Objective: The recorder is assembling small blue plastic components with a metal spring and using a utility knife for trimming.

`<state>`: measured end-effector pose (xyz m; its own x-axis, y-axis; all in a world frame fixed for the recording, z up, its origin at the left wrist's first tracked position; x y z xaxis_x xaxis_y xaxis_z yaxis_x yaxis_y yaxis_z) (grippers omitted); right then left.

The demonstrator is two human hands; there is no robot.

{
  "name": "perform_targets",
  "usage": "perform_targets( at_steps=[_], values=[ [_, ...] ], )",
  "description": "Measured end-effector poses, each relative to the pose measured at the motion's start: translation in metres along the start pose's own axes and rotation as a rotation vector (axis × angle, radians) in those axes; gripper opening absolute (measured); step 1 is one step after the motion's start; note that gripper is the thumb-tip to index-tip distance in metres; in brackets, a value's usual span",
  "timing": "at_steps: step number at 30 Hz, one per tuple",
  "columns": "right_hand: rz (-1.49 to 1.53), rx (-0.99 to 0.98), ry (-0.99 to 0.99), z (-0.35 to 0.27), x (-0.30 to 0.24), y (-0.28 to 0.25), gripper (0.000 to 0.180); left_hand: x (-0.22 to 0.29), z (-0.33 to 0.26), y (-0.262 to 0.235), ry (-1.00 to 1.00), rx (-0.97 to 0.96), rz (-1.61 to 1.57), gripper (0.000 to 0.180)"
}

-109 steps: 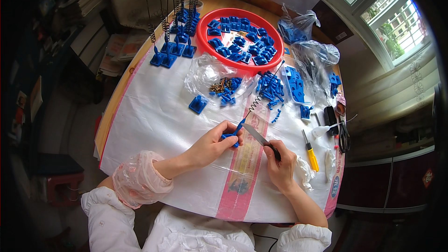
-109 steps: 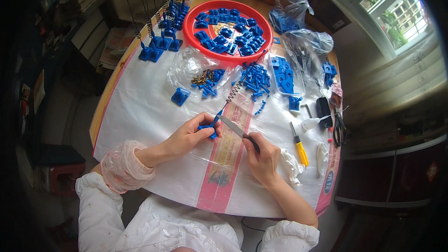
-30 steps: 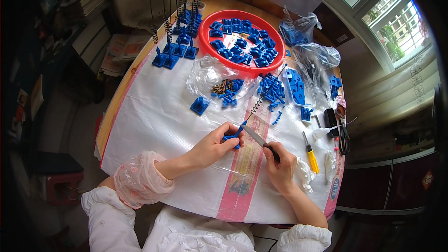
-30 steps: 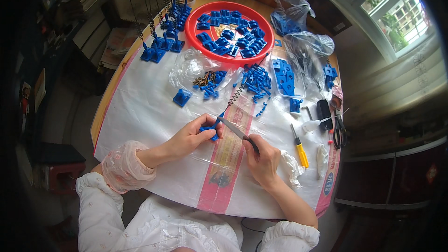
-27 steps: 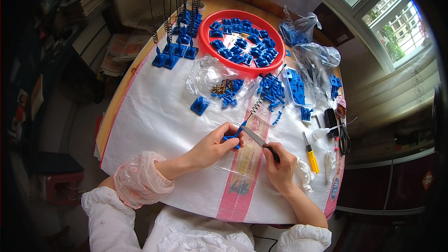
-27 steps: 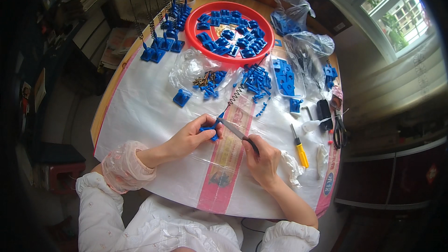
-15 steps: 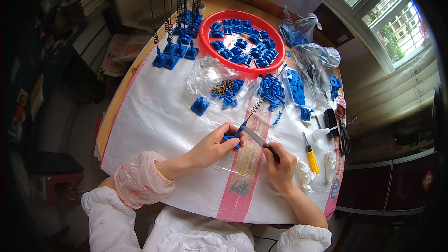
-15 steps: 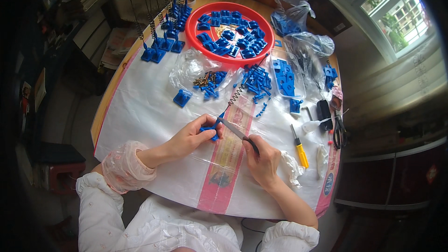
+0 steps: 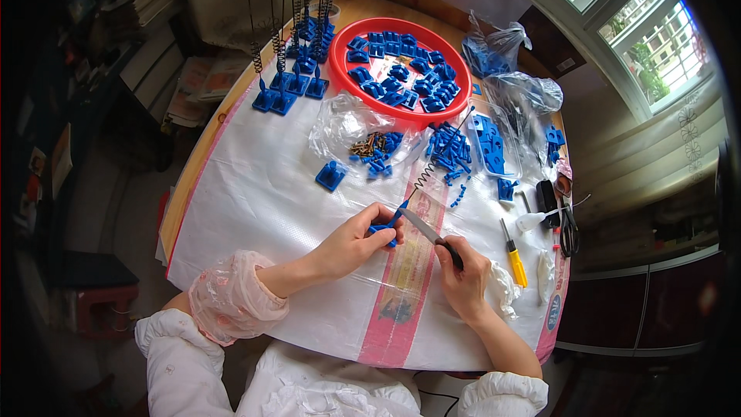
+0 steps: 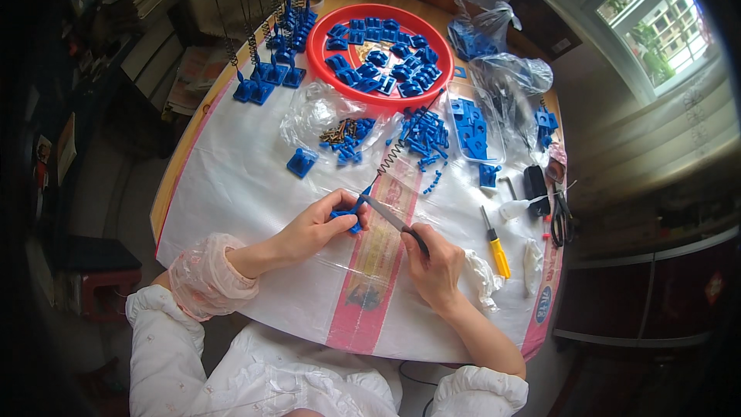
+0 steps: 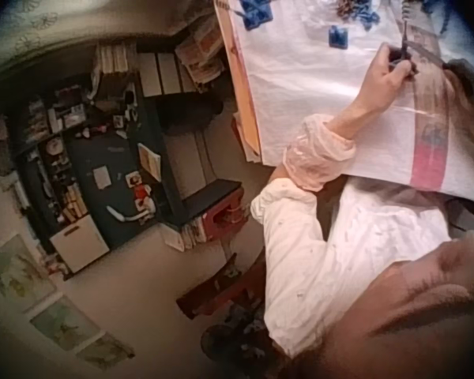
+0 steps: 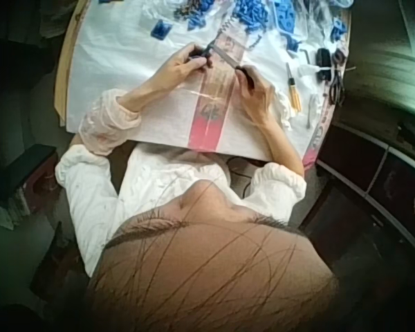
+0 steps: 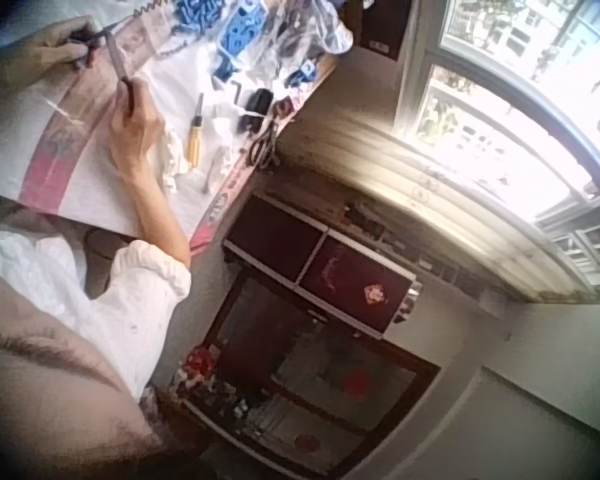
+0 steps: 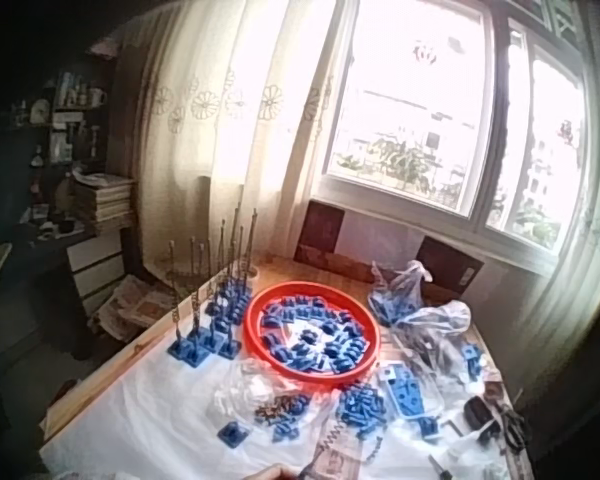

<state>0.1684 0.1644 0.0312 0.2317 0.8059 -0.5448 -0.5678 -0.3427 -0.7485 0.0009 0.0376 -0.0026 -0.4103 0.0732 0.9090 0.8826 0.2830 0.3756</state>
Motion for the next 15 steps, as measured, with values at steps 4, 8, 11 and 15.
perform_targets(
  at_steps=[4, 8, 11, 15],
  values=[
    [-0.006, -0.018, -0.004, 0.0002, -0.0001, -0.0004, 0.009, 0.0006, 0.0, 0.0006, 0.002, -0.005, 0.001, 0.018],
    [-0.023, -0.027, -0.059, -0.0004, -0.0018, -0.0006, 0.01, -0.0002, -0.0001, -0.0005, 0.003, -0.004, 0.013, 0.018],
    [0.031, -0.008, 0.018, -0.0005, 0.0009, -0.0011, 0.009, -0.0007, 0.0003, -0.0005, -0.01, -0.01, 0.008, 0.018],
    [0.005, -0.011, 0.019, -0.0008, 0.0017, -0.0001, 0.009, -0.0018, 0.0007, -0.0014, -0.02, -0.031, 0.029, 0.021]
  ],
)
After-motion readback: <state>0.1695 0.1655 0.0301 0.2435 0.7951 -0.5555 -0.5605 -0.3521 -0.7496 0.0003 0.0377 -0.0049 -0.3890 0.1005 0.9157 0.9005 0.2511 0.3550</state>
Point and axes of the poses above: each hand's wrist, its own z-axis towards the middle knuckle, its own y-axis out of the palm, x = y × z, the point moved 4 cm from there along z, towards the middle knuckle, and after that the axes turned 6 degrees about -y, right-handed, at the moved point
